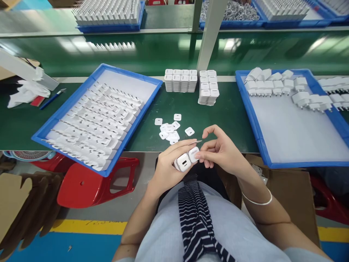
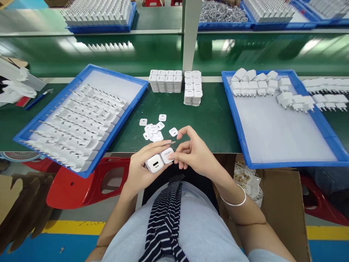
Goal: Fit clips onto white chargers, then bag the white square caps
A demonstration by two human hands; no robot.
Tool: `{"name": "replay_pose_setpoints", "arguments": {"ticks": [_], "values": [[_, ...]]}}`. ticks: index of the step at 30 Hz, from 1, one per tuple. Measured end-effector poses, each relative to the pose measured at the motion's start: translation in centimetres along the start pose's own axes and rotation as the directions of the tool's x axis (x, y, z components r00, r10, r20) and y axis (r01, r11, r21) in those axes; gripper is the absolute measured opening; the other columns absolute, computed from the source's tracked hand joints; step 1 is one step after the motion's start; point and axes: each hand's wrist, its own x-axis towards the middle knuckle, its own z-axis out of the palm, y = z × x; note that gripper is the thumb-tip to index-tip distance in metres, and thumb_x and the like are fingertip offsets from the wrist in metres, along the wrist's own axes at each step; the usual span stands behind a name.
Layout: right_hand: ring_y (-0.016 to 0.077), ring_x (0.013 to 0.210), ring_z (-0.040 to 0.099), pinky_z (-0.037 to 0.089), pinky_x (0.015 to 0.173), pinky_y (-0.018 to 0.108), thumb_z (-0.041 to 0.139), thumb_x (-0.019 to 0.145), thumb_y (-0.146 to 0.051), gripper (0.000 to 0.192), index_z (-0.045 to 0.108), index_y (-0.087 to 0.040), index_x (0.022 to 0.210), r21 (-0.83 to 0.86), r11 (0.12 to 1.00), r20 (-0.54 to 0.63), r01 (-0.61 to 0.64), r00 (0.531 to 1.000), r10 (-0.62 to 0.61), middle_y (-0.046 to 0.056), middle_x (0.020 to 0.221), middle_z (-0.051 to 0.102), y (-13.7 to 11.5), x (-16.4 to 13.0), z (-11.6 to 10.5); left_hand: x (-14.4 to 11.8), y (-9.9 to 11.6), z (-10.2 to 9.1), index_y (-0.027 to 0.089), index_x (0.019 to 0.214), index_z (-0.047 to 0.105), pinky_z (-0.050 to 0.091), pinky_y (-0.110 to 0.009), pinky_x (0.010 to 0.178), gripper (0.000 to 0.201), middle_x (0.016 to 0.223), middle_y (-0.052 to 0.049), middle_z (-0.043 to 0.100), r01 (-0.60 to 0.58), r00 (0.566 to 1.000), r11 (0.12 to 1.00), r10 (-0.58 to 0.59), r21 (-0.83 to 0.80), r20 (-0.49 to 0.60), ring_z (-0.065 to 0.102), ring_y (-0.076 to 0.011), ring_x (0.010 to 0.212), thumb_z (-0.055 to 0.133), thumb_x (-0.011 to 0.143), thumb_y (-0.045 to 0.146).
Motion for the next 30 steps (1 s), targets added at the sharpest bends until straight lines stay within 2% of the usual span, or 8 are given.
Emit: {"name": "replay_pose_setpoints", "arguments": {"ticks": [11, 17, 21, 24, 27, 30], "values": [[0.0097, 0.042, 0.056, 0.044, 0.04, 0.016, 0.082, 0.074, -0.032, 0.052, 0.036, -0.026, 0.097, -0.027, 0.999, 0.022, -0.029, 0.999, 0.029, -0.007, 0.059, 0.065, 0.1, 0.4, -0.1, -0.1, -0.1, 0.2, 0.022, 0.115, 0.069, 0.056, -0.035, 0.098, 0.038, 0.122, -0.009, 0.07, -0.001, 1.0, 1.0, 0.001, 0.001, -0.022, 0.066, -0.0203, 0.113, 0.076, 0.078, 0.014], [0.0074, 0.042, 0.05, 0.039, 0.041, 0.016, 0.084, 0.071, -0.034, 0.053, 0.038, -0.025, 0.095, 0.003, 1.0, 0.009, 0.014, 1.0, -0.014, -0.009, 0.058, 0.06, 0.8, 0.9, 0.0, 0.1, 0.0, 0.1, 0.022, 0.113, 0.07, 0.055, -0.038, 0.1, 0.041, 0.119, -0.008, 0.071, 0.048, 0.997, 0.994, -0.053, -0.096, -0.052, 0.066, -0.0216, 0.112, 0.081, 0.073, 0.016], [0.008, 0.048, 0.05, 0.042, 0.047, 0.02, 0.075, 0.082, -0.04, 0.04, 0.043, -0.024, 0.099, 0.072, 0.989, 0.048, 0.13, 0.99, -0.133, -0.008, 0.063, 0.055, 2.1, 1.1, 0.4, 0.3, -0.1, 0.1, 0.023, 0.109, 0.073, 0.055, -0.042, 0.099, 0.042, 0.114, -0.008, 0.073, 0.116, 0.986, 0.973, -0.137, -0.201, -0.095, 0.067, -0.0241, 0.11, 0.085, 0.069, 0.021], [0.0086, 0.052, 0.049, 0.041, 0.049, 0.021, 0.062, 0.092, -0.045, 0.028, 0.047, -0.024, 0.102, 0.136, 0.969, 0.085, 0.205, 0.972, -0.217, -0.007, 0.064, 0.052, 2.6, 1.1, 0.7, 0.4, -0.2, -0.1, 0.023, 0.108, 0.073, 0.056, -0.04, 0.097, 0.044, 0.113, -0.008, 0.073, 0.123, 0.985, 0.959, -0.149, -0.254, -0.084, 0.067, -0.024, 0.109, 0.087, 0.066, 0.02], [0.0096, 0.054, 0.048, 0.04, 0.051, 0.022, 0.057, 0.095, -0.045, 0.025, 0.048, -0.023, 0.103, 0.137, 0.973, 0.092, 0.185, 0.976, -0.198, -0.006, 0.064, 0.053, 2.4, 1.0, 0.9, 0.4, -0.1, -0.3, 0.024, 0.109, 0.073, 0.056, -0.04, 0.097, 0.044, 0.116, -0.007, 0.072, 0.101, 0.99, 0.961, -0.122, -0.259, -0.068, 0.067, -0.0236, 0.109, 0.086, 0.068, 0.019], [0.0089, 0.054, 0.046, 0.038, 0.05, 0.021, 0.061, 0.093, -0.042, 0.024, 0.048, -0.023, 0.101, 0.124, 0.984, 0.083, 0.125, 0.987, -0.135, -0.006, 0.064, 0.052, 1.9, 1.0, 1.1, 0.4, -0.1, -0.4, 0.025, 0.11, 0.072, 0.056, -0.04, 0.098, 0.044, 0.116, -0.006, 0.072, 0.062, 0.995, 0.97, -0.08, -0.237, -0.066, 0.068, -0.0229, 0.108, 0.085, 0.069, 0.018]]}}
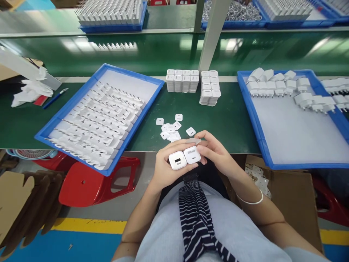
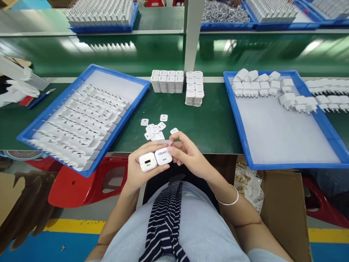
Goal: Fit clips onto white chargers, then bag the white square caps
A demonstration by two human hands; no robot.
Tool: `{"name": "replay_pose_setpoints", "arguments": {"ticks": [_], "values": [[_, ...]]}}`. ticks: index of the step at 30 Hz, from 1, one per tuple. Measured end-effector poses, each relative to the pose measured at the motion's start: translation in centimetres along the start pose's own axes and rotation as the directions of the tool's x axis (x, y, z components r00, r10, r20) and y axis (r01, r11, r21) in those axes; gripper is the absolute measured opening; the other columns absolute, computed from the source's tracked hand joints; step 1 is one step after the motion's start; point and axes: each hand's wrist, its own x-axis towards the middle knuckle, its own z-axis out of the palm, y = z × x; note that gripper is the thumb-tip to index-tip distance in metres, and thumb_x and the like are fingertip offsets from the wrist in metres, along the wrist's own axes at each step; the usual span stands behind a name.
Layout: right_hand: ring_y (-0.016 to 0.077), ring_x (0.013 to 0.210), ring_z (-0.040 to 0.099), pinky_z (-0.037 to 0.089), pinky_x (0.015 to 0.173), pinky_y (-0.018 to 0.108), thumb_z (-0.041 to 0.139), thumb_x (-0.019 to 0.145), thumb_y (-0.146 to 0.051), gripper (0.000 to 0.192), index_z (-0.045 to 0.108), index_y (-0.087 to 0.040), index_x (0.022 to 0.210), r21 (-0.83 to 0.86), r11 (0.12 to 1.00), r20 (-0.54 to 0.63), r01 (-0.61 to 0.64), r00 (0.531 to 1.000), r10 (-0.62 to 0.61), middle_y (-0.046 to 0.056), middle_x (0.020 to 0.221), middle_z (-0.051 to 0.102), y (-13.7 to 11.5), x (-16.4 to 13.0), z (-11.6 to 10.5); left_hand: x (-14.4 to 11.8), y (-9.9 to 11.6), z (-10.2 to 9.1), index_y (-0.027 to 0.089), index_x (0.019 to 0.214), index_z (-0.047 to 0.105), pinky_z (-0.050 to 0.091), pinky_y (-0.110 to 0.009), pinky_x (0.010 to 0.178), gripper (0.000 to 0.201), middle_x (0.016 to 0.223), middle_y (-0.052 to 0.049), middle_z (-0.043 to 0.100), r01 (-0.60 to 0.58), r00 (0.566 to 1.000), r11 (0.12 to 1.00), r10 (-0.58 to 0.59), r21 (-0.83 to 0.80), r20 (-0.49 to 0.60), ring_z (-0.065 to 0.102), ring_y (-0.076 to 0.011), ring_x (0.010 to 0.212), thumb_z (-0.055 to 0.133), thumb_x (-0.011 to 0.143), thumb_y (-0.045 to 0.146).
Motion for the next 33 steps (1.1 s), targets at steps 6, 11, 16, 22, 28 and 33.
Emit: {"name": "replay_pose_setpoints", "arguments": {"ticks": [6, 11, 16, 22, 28, 33], "values": [[0.0085, 0.057, 0.044, 0.038, 0.052, 0.02, 0.059, 0.095, -0.04, 0.022, 0.048, -0.023, 0.104, -0.048, 0.998, 0.041, -0.029, 0.999, 0.031, -0.005, 0.073, 0.052, -0.1, 0.0, 0.2, -0.3, -0.3, 0.0, 0.024, 0.109, 0.073, 0.056, -0.04, 0.097, 0.044, 0.115, -0.007, 0.073, -0.023, 1.0, 1.0, 0.023, 0.021, -0.002, 0.068, -0.0227, 0.107, 0.086, 0.067, 0.019], [0.009, 0.059, 0.045, 0.037, 0.053, 0.021, 0.056, 0.096, -0.04, 0.021, 0.047, -0.024, 0.106, -0.081, 0.995, 0.031, -0.057, 0.998, 0.06, -0.005, 0.074, 0.053, 0.4, 0.0, 0.2, -0.7, -1.0, 0.0, 0.023, 0.106, 0.074, 0.056, -0.04, 0.096, 0.043, 0.112, -0.008, 0.074, 0.033, 0.999, 0.999, -0.034, -0.019, -0.03, 0.068, -0.0236, 0.106, 0.087, 0.066, 0.02], [0.0114, 0.057, 0.045, 0.036, 0.054, 0.024, 0.062, 0.092, -0.042, 0.029, 0.052, -0.026, 0.113, -0.122, 0.992, -0.037, 0.01, 0.999, -0.015, -0.006, 0.064, 0.048, 0.3, 0.6, 0.3, -0.9, -1.5, -0.1, 0.023, 0.105, 0.075, 0.055, -0.041, 0.095, 0.042, 0.11, -0.009, 0.074, 0.088, 0.994, 0.996, -0.089, -0.021, -0.056, 0.069, -0.025, 0.105, 0.087, 0.065, 0.024], [0.0115, 0.06, 0.044, 0.035, 0.055, 0.026, 0.064, 0.09, -0.046, 0.027, 0.071, -0.021, 0.099, -0.23, 0.97, -0.053, 0.081, 0.994, -0.096, -0.002, 0.067, 0.052, -0.7, 1.5, -0.5, -0.7, -1.5, -0.8, 0.022, 0.104, 0.074, 0.057, -0.04, 0.094, 0.041, 0.109, -0.009, 0.074, 0.07, 0.997, 0.997, -0.068, -0.037, 0.049, 0.07, -0.0251, 0.103, 0.087, 0.066, 0.026], [0.0079, 0.05, 0.043, 0.031, 0.045, 0.021, 0.065, 0.089, -0.044, 0.03, 0.07, -0.018, 0.102, -0.155, 0.982, -0.012, -0.104, 0.995, 0.104, -0.003, 0.06, 0.057, -1.6, 1.7, -1.3, -1.0, -1.0, -1.4, 0.02, 0.126, 0.061, 0.054, -0.042, 0.103, 0.046, 0.131, -0.01, 0.065, -0.266, 0.96, 0.862, 0.194, 0.432, 0.204, 0.06, -0.0238, 0.124, 0.056, 0.084, 0.003], [0.0093, 0.054, 0.054, 0.039, 0.045, 0.02, 0.083, 0.071, -0.033, 0.038, 0.07, -0.017, 0.102, -0.083, 0.971, -0.021, -0.225, 0.974, 0.224, 0.0, 0.069, 0.065, -1.2, 1.9, -2.0, -0.9, -0.9, -1.6, 0.018, 0.129, 0.057, 0.055, -0.043, 0.102, 0.051, 0.141, -0.011, 0.057, -0.377, 0.913, 0.733, 0.19, 0.566, 0.362, 0.054, -0.027, 0.132, 0.043, 0.084, -0.002]]}}
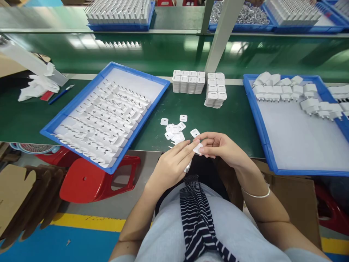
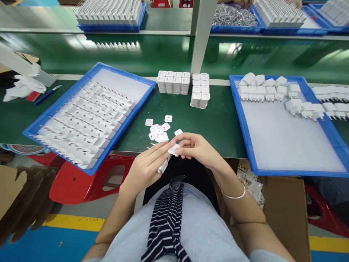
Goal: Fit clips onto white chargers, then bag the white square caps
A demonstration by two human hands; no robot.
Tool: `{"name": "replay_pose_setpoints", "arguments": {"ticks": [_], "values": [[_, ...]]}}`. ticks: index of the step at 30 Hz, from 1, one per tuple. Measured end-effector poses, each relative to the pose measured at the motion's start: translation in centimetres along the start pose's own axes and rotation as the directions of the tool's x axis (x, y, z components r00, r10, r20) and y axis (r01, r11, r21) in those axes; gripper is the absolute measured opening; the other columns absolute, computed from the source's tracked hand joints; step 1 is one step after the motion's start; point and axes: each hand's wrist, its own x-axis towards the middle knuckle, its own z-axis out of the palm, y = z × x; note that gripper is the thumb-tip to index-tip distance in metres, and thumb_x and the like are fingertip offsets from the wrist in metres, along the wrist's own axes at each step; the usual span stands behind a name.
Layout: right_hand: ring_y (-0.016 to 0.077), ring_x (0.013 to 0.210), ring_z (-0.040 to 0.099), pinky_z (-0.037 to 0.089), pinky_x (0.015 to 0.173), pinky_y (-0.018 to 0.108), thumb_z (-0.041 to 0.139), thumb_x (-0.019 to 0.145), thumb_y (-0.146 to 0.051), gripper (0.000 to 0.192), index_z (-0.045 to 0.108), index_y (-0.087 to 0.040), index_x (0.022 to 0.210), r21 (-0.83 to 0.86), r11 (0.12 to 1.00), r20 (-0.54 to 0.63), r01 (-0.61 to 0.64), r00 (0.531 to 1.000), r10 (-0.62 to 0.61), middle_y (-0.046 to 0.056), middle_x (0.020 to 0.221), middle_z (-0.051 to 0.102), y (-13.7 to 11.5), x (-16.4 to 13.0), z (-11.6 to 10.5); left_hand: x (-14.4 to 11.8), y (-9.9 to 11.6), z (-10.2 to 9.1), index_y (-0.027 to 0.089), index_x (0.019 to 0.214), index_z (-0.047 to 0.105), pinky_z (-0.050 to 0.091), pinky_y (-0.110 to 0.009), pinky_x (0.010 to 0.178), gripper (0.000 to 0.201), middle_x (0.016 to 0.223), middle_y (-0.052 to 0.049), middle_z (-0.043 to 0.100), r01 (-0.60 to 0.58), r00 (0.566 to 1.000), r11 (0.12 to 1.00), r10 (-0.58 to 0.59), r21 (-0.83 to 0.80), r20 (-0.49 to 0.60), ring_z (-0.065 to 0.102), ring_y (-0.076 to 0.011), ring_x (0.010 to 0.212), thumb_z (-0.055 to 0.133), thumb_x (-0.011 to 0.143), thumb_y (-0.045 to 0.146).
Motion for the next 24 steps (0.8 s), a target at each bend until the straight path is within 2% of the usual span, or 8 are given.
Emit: {"name": "replay_pose_setpoints", "arguments": {"ticks": [2, 4, 6, 9, 11, 15, 19, 24], "values": [[0.0106, 0.055, 0.056, 0.043, 0.047, 0.021, 0.084, 0.069, -0.031, 0.037, 0.071, -0.016, 0.1, 0.012, 1.0, -0.054, 0.027, 0.998, -0.026, 0.0, 0.067, 0.066, 0.3, -0.2, -0.1, 0.1, -0.2, 0.3, 0.02, 0.127, 0.058, 0.056, -0.042, 0.1, 0.045, 0.149, -0.012, 0.048, 0.045, 0.997, 0.997, -0.049, -0.065, -0.057, 0.056, -0.0269, 0.13, 0.049, 0.087, 0.002], [0.0117, 0.056, 0.058, 0.046, 0.049, 0.023, 0.082, 0.072, -0.031, 0.032, 0.071, -0.016, 0.098, 0.012, 0.995, -0.139, 0.101, 0.985, -0.098, 0.001, 0.067, 0.067, 0.5, -0.7, 0.3, 0.2, -0.4, 0.9, 0.02, 0.124, 0.061, 0.057, -0.039, 0.099, 0.039, 0.151, -0.014, 0.045, 0.109, 0.976, 0.979, -0.138, -0.172, -0.167, 0.061, -0.026, 0.123, 0.06, 0.087, 0.009], [0.0119, 0.055, 0.058, 0.047, 0.05, 0.024, 0.08, 0.076, -0.03, 0.026, 0.07, -0.018, 0.097, -0.015, 0.985, -0.186, 0.172, 0.967, -0.172, 0.001, 0.068, 0.067, 0.6, -1.6, 1.2, 0.3, -0.5, 1.5, 0.019, 0.121, 0.064, 0.056, -0.038, 0.1, 0.039, 0.144, -0.014, 0.053, 0.174, 0.943, 0.948, -0.238, -0.266, -0.231, 0.065, -0.0245, 0.117, 0.069, 0.083, 0.014], [0.0109, 0.055, 0.055, 0.045, 0.052, 0.024, 0.072, 0.084, -0.028, 0.018, 0.067, -0.02, 0.099, -0.096, 0.968, -0.164, 0.233, 0.955, -0.246, -0.002, 0.064, 0.063, 0.6, -2.9, 3.1, 0.6, -0.3, 2.1, 0.019, 0.119, 0.066, 0.055, -0.038, 0.101, 0.04, 0.126, -0.011, 0.068, 0.23, 0.916, 0.914, -0.32, -0.334, -0.243, 0.067, -0.0234, 0.114, 0.074, 0.08, 0.016], [0.0107, 0.056, 0.055, 0.045, 0.054, 0.024, 0.068, 0.089, -0.027, 0.015, 0.064, -0.022, 0.102, -0.101, 0.96, -0.155, 0.262, 0.949, -0.275, -0.003, 0.063, 0.061, 0.8, -3.4, 4.1, 0.8, 0.0, 2.3, 0.02, 0.12, 0.066, 0.055, -0.039, 0.101, 0.041, 0.124, -0.009, 0.069, 0.23, 0.91, 0.909, -0.327, -0.347, -0.255, 0.067, -0.0234, 0.114, 0.073, 0.08, 0.016], [0.0113, 0.056, 0.057, 0.049, 0.055, 0.025, 0.067, 0.089, -0.027, 0.024, 0.059, -0.025, 0.112, 0.004, 0.958, -0.185, 0.288, 0.941, -0.283, -0.003, 0.067, 0.065, 1.4, -3.3, 5.2, 1.3, 0.3, 2.4, 0.021, 0.122, 0.065, 0.055, -0.039, 0.101, 0.043, 0.127, -0.009, 0.068, 0.214, 0.899, 0.927, -0.311, -0.309, -0.309, 0.066, -0.0234, 0.114, 0.071, 0.08, 0.014], [0.0107, 0.054, 0.058, 0.05, 0.053, 0.023, 0.069, 0.087, -0.026, 0.022, 0.062, -0.024, 0.108, 0.084, 0.956, -0.211, 0.283, 0.942, -0.26, -0.002, 0.067, 0.068, 1.6, -3.0, 5.4, 1.4, 0.3, 2.5, 0.02, 0.122, 0.064, 0.055, -0.039, 0.101, 0.044, 0.128, -0.01, 0.067, 0.186, 0.903, 0.941, -0.278, -0.284, -0.329, 0.066, -0.0229, 0.115, 0.072, 0.08, 0.014], [0.0084, 0.05, 0.057, 0.047, 0.048, 0.019, 0.07, 0.086, -0.022, 0.021, 0.063, -0.022, 0.105, 0.15, 0.953, -0.165, 0.265, 0.957, -0.24, -0.003, 0.065, 0.069, 1.5, -3.0, 5.5, 1.2, 0.3, 2.8, 0.018, 0.124, 0.063, 0.055, -0.036, 0.102, 0.044, 0.126, -0.01, 0.067, 0.164, 0.91, 0.95, -0.249, -0.265, -0.332, 0.065, -0.0221, 0.116, 0.072, 0.08, 0.015]]}}
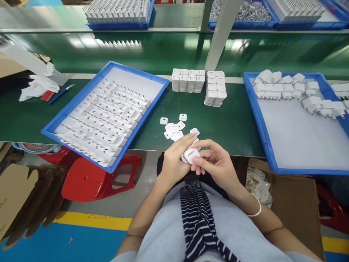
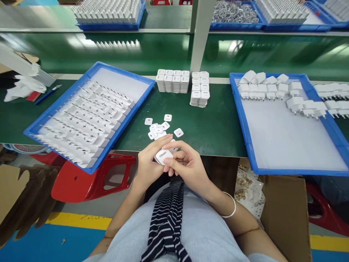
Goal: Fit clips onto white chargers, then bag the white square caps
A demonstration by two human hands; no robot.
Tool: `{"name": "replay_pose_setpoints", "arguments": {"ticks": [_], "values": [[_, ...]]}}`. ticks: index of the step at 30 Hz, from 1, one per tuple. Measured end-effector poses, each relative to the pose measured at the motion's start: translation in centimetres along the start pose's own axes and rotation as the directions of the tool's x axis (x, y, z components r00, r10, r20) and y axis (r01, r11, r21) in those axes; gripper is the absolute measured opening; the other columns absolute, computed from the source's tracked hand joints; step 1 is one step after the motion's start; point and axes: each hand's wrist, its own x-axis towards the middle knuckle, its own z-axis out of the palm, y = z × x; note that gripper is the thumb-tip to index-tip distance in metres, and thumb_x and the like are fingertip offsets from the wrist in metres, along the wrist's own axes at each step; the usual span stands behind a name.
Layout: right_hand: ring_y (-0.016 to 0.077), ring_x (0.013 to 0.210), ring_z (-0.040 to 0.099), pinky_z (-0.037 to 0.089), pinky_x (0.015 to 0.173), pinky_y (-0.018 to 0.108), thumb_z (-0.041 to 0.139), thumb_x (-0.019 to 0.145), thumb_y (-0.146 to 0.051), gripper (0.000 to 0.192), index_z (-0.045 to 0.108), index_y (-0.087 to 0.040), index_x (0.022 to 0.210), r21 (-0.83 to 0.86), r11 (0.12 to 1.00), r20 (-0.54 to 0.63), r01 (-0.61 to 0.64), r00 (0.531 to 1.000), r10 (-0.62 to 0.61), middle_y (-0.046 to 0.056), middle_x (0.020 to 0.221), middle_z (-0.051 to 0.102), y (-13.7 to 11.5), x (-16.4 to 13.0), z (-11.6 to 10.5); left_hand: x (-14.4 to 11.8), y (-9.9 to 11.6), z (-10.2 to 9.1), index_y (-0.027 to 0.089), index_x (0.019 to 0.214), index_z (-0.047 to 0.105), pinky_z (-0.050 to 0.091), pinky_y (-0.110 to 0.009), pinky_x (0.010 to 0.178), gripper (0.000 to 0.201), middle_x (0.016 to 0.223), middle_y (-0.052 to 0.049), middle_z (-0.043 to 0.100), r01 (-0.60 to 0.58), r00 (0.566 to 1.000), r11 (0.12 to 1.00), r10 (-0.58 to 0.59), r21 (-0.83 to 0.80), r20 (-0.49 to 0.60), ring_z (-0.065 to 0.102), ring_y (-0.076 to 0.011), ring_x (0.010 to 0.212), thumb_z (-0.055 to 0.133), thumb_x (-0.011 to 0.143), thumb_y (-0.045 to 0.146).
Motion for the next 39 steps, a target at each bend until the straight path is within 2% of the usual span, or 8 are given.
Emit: {"name": "replay_pose_setpoints", "arguments": {"ticks": [10, 21, 24, 28, 39], "values": [[0.0061, 0.046, 0.051, 0.044, 0.047, 0.017, 0.07, 0.083, -0.017, 0.019, 0.065, -0.02, 0.101, -0.048, 0.999, 0.0, -0.023, 1.0, 0.023, -0.004, 0.058, 0.065, -0.19, 0.31, -0.13, -0.07, 0.19, 0.13, 0.015, 0.121, 0.064, 0.056, -0.036, 0.101, 0.037, 0.124, -0.012, 0.068, -0.023, 1.0, 0.999, 0.023, 0.03, 0.001, 0.065, -0.0219, 0.116, 0.065, 0.084, 0.012], [0.0053, 0.042, 0.05, 0.04, 0.043, 0.016, 0.072, 0.082, -0.021, 0.017, 0.062, -0.018, 0.096, -0.05, 0.997, -0.05, -0.054, 0.997, 0.052, -0.005, 0.055, 0.063, 0.15, 0.28, 0.06, -0.38, -0.02, 0.54, 0.015, 0.123, 0.062, 0.056, -0.036, 0.101, 0.038, 0.124, -0.013, 0.068, -0.051, 0.998, 0.995, 0.052, 0.091, -0.016, 0.065, -0.0215, 0.117, 0.064, 0.085, 0.012], [0.0051, 0.041, 0.049, 0.04, 0.042, 0.015, 0.073, 0.08, -0.019, 0.025, 0.058, -0.019, 0.099, -0.045, 0.996, -0.05, -0.075, 0.996, 0.072, -0.006, 0.054, 0.064, 0.1, 0.37, 0.06, -0.48, -0.06, 0.55, 0.016, 0.123, 0.062, 0.056, -0.036, 0.101, 0.037, 0.124, -0.012, 0.068, -0.055, 0.998, 0.993, 0.057, 0.103, -0.019, 0.065, -0.0216, 0.117, 0.064, 0.086, 0.012], [0.0063, 0.038, 0.049, 0.039, 0.04, 0.014, 0.076, 0.076, -0.018, 0.042, 0.045, -0.023, 0.103, -0.004, 0.995, -0.059, -0.098, 0.993, 0.097, -0.008, 0.054, 0.065, 0.07, 0.31, 0.08, -0.54, 0.05, 0.52, 0.017, 0.123, 0.062, 0.056, -0.035, 0.101, 0.038, 0.125, -0.011, 0.068, -0.062, 0.998, 0.993, 0.065, 0.103, -0.027, 0.065, -0.0213, 0.116, 0.065, 0.086, 0.014], [0.0071, 0.036, 0.05, 0.037, 0.037, 0.013, 0.077, 0.075, -0.022, 0.046, 0.037, -0.025, 0.097, -0.014, 0.984, -0.032, -0.179, 0.983, 0.179, -0.008, 0.052, 0.064, -0.16, 0.59, -0.05, -0.57, -0.19, 0.53, 0.016, 0.125, 0.061, 0.056, -0.037, 0.101, 0.039, 0.126, -0.013, 0.067, -0.1, 0.995, 0.993, 0.101, 0.061, -0.016, 0.064, -0.022, 0.118, 0.064, 0.086, 0.011]]}}
